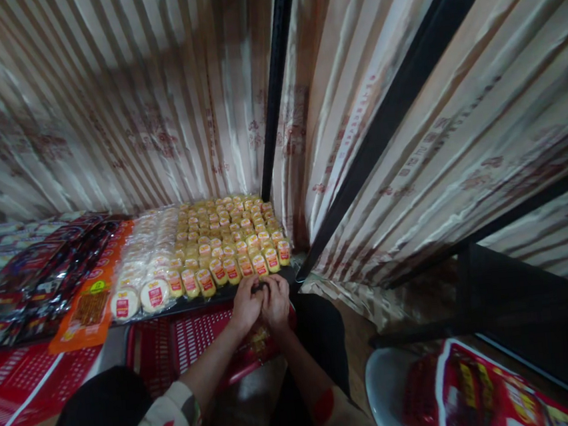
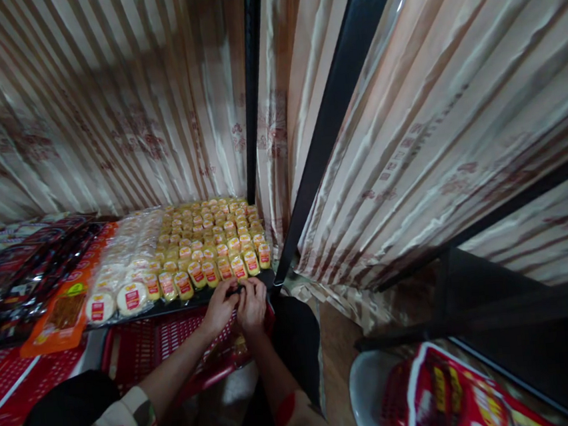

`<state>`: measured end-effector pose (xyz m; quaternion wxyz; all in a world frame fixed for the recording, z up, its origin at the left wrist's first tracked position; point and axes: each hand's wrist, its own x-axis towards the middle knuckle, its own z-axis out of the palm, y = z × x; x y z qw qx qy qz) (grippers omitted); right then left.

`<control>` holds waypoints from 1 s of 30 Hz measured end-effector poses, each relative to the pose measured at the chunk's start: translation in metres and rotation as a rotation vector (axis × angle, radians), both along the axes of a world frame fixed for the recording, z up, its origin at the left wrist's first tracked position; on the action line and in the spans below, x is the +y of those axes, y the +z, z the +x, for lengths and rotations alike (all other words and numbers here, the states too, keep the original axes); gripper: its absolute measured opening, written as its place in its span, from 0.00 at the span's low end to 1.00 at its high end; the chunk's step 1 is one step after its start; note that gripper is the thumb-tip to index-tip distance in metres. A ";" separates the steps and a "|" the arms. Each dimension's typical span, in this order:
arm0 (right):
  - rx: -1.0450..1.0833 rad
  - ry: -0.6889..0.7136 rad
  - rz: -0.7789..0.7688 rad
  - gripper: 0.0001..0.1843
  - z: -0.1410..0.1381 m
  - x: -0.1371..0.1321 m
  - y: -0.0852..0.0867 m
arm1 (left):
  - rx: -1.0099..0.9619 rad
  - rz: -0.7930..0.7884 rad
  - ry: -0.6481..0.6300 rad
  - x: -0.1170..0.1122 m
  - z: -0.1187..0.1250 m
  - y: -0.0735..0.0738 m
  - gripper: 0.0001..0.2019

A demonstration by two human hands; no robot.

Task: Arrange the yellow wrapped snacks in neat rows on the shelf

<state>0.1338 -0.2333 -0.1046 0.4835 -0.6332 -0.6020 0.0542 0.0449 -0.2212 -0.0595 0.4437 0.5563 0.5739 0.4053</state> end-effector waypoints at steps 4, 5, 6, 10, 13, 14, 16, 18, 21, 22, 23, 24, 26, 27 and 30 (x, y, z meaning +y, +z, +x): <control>-0.015 0.001 0.002 0.13 -0.002 -0.005 0.001 | -0.015 0.033 0.020 -0.004 0.000 -0.001 0.20; -0.019 0.008 -0.001 0.13 -0.002 -0.007 0.002 | -0.017 0.033 0.020 -0.005 0.000 -0.002 0.20; -0.024 0.016 -0.003 0.13 -0.003 -0.008 0.002 | -0.018 0.032 0.021 -0.006 -0.001 -0.004 0.19; -0.044 0.032 -0.008 0.12 -0.005 -0.011 0.003 | -0.022 0.029 0.029 -0.009 -0.004 -0.011 0.19; -0.043 0.050 -0.014 0.13 -0.007 -0.013 0.001 | 0.020 0.041 0.031 -0.011 -0.009 -0.015 0.15; -0.041 0.068 -0.019 0.13 -0.008 -0.015 -0.001 | 0.039 0.041 0.027 -0.012 -0.010 -0.016 0.14; -0.044 0.130 -0.034 0.13 -0.009 -0.019 -0.004 | 0.067 0.039 0.009 -0.016 -0.014 -0.017 0.13; -0.058 0.212 -0.060 0.13 -0.011 -0.024 -0.008 | 0.078 0.033 -0.020 -0.020 -0.019 -0.020 0.14; -0.091 0.296 -0.161 0.11 -0.014 -0.029 -0.013 | 0.100 0.005 -0.044 -0.025 -0.026 -0.029 0.14; -0.132 0.334 -0.244 0.11 -0.015 -0.030 -0.014 | 0.112 -0.025 -0.046 -0.026 -0.029 -0.034 0.13; -0.185 0.366 -0.349 0.11 -0.016 -0.029 -0.016 | 0.129 -0.067 -0.056 -0.027 -0.033 -0.040 0.13; -0.257 0.385 -0.471 0.13 -0.017 -0.027 -0.018 | 0.147 -0.124 -0.068 -0.028 -0.036 -0.046 0.14; -0.422 0.417 -0.745 0.16 -0.018 -0.021 -0.023 | 0.183 -0.254 -0.113 -0.030 -0.045 -0.060 0.14; -0.461 0.430 -0.822 0.16 -0.018 -0.017 -0.026 | 0.194 -0.314 -0.139 -0.031 -0.049 -0.067 0.15; -0.528 0.512 -0.962 0.13 -0.018 -0.003 -0.039 | 0.205 -0.426 -0.207 -0.033 -0.061 -0.088 0.13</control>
